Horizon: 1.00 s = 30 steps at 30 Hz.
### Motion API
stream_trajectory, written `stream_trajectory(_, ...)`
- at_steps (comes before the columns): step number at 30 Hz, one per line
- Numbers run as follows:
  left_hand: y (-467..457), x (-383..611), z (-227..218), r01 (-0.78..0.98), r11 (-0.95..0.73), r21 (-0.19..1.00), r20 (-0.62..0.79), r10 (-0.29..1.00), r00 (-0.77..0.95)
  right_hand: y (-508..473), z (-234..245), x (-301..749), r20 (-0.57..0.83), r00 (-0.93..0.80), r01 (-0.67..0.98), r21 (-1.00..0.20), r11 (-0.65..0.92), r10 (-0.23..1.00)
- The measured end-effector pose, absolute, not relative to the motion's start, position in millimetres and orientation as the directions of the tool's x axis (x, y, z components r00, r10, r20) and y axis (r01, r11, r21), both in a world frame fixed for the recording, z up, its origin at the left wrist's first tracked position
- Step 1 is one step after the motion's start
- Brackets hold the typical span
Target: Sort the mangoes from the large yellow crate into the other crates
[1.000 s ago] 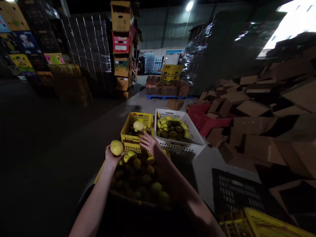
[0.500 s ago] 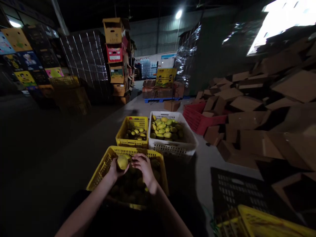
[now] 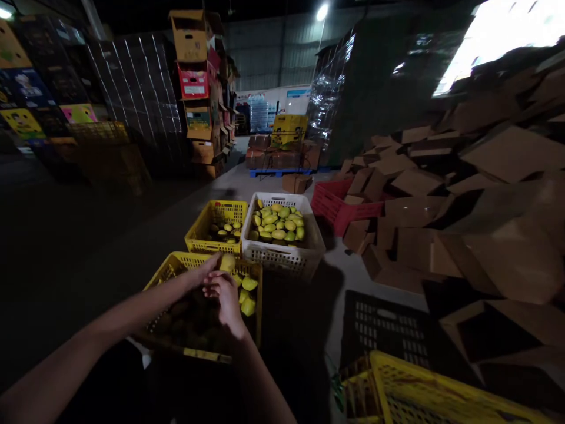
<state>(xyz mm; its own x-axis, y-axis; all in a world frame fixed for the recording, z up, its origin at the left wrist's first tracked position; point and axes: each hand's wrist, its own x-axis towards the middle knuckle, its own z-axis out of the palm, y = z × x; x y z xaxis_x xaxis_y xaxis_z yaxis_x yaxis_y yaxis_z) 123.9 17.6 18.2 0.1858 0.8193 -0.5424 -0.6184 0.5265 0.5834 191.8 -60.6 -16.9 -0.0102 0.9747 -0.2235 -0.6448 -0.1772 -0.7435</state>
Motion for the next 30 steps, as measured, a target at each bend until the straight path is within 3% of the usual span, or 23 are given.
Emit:
stream_trajectory(4,70,138,75,-0.506,0.424,0.751,-0.426,0.897,0.118,-60,-11,189,-0.294,-0.064,-0.646,-0.716,-0.265,0.953)
stream_trajectory(6,72,121,74,-0.237,0.276,0.931,-0.239,0.955,0.173,-61,-4,188,-0.312,-0.076,-0.658,-0.698,-0.283,0.947)
stream_trajectory(8,56,90,49,0.005,0.205,0.979,-0.200,0.952,0.232,-63,4,188,-0.317,-0.066,-0.688,-0.672,-0.273,0.946)
stream_trajectory(11,12,36,-15,0.108,0.400,0.910,-0.411,0.906,0.101,-66,11,188,-0.342,-0.026,-0.747,-0.617,-0.246,0.939)
stream_trajectory(14,-31,-5,-77,0.042,0.548,0.835,-0.537,0.830,-0.148,-69,9,189,-0.404,-0.032,-0.776,-0.566,-0.278,0.914)
stream_trajectory(24,-22,5,-174,-0.063,0.695,0.716,-0.655,0.639,-0.403,-73,6,208,-0.457,-0.062,-0.774,-0.539,-0.332,0.887)
stream_trajectory(30,-4,-6,-205,-0.044,0.695,0.718,-0.647,0.643,-0.410,-86,11,215,-0.422,-0.007,-0.670,-0.671,-0.318,0.906)
